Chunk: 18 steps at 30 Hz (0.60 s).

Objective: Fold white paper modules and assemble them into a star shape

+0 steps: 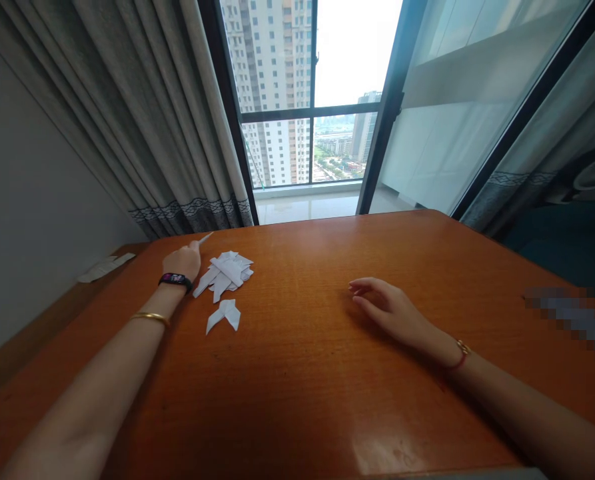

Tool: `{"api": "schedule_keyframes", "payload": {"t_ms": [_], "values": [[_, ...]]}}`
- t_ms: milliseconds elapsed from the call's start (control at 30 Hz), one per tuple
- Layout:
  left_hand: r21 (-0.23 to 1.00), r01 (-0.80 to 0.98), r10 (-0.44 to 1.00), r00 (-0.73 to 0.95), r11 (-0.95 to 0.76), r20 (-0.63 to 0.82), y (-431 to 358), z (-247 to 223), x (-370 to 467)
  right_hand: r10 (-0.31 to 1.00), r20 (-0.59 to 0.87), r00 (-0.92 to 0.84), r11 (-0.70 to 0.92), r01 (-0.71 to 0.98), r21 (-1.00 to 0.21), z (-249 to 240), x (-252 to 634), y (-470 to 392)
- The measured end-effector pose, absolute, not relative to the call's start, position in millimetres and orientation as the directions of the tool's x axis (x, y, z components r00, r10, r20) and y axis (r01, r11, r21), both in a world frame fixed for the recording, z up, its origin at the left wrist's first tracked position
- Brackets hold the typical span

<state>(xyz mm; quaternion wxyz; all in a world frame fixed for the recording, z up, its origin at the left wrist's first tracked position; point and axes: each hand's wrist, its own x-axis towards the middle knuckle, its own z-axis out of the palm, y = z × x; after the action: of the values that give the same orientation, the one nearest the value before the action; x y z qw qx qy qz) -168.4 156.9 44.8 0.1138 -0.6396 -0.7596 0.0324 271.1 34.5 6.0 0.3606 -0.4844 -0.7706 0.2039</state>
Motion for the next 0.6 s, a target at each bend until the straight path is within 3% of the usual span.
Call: {"api": "schedule_keyframes", "payload": {"t_ms": [200,367,600], "values": [[-0.149,0.989,1.0,0.014,-0.014,0.005,117.8,46.9,-139.8,0.879,0.334,-0.341,0.477,0.609,-0.633,6.2,267.8,30.9],[0.019,0.949,0.941,0.315,-0.316,-0.123,83.6,36.0,-140.8,0.873,0.354,-0.334,0.487,0.608,-0.627,6.1,268.2,29.0],[-0.012,0.96,0.96,0.281,-0.281,-0.014,109.5,19.8,-132.7,0.881,0.285,-0.378,0.469,0.619,-0.63,4.9,263.7,28.5]]}}
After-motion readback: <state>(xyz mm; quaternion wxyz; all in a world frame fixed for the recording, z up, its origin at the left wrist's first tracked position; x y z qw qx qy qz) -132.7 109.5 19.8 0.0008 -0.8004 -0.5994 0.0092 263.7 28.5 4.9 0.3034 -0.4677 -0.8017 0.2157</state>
